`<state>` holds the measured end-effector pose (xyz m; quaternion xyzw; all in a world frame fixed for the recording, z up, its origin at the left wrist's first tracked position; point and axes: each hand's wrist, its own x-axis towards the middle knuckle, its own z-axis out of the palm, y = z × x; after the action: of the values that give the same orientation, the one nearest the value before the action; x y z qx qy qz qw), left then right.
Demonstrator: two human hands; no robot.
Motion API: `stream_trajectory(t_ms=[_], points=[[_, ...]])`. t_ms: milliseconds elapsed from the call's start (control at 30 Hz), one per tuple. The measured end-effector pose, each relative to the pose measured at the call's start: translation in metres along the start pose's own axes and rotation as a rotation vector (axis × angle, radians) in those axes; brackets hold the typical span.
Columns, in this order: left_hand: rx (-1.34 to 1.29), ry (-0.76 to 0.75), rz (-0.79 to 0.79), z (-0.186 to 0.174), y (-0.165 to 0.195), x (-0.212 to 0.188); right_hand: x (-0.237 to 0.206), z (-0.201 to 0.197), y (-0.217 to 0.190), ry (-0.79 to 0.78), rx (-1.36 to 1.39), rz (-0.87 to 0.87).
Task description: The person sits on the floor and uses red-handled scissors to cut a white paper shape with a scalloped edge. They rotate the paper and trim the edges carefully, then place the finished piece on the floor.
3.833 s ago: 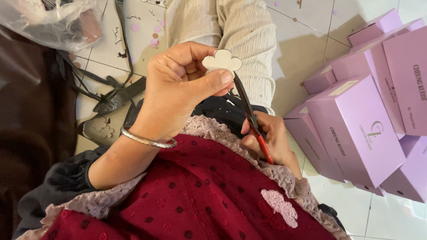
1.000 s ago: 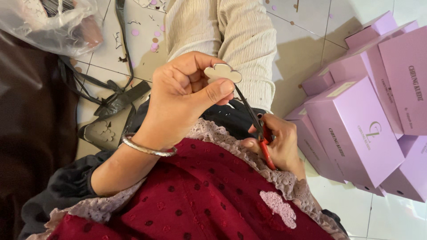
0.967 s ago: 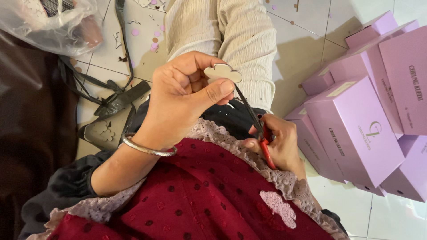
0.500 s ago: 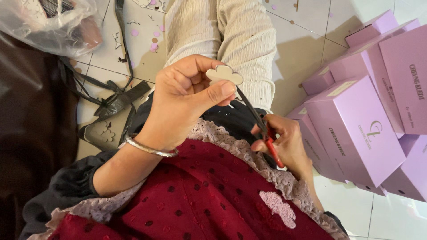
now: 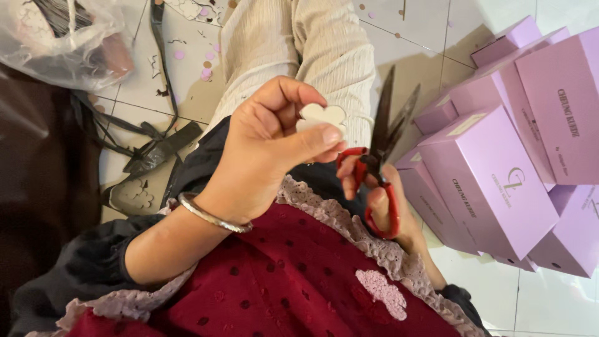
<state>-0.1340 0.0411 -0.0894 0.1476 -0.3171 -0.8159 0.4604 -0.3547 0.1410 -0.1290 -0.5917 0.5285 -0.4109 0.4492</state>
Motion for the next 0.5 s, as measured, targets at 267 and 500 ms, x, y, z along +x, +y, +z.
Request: stream_trajectory(t_ms=[267, 500], points=[[0.052, -0.056, 0.025, 0.013, -0.007, -0.004, 0.007, 0.006, -0.004, -0.093, -0.127, -0.013], [0.123, -0.015, -0.021, 0.014, -0.007, -0.004, 0.005, 0.001, -0.007, -0.167, -0.102, -0.003]])
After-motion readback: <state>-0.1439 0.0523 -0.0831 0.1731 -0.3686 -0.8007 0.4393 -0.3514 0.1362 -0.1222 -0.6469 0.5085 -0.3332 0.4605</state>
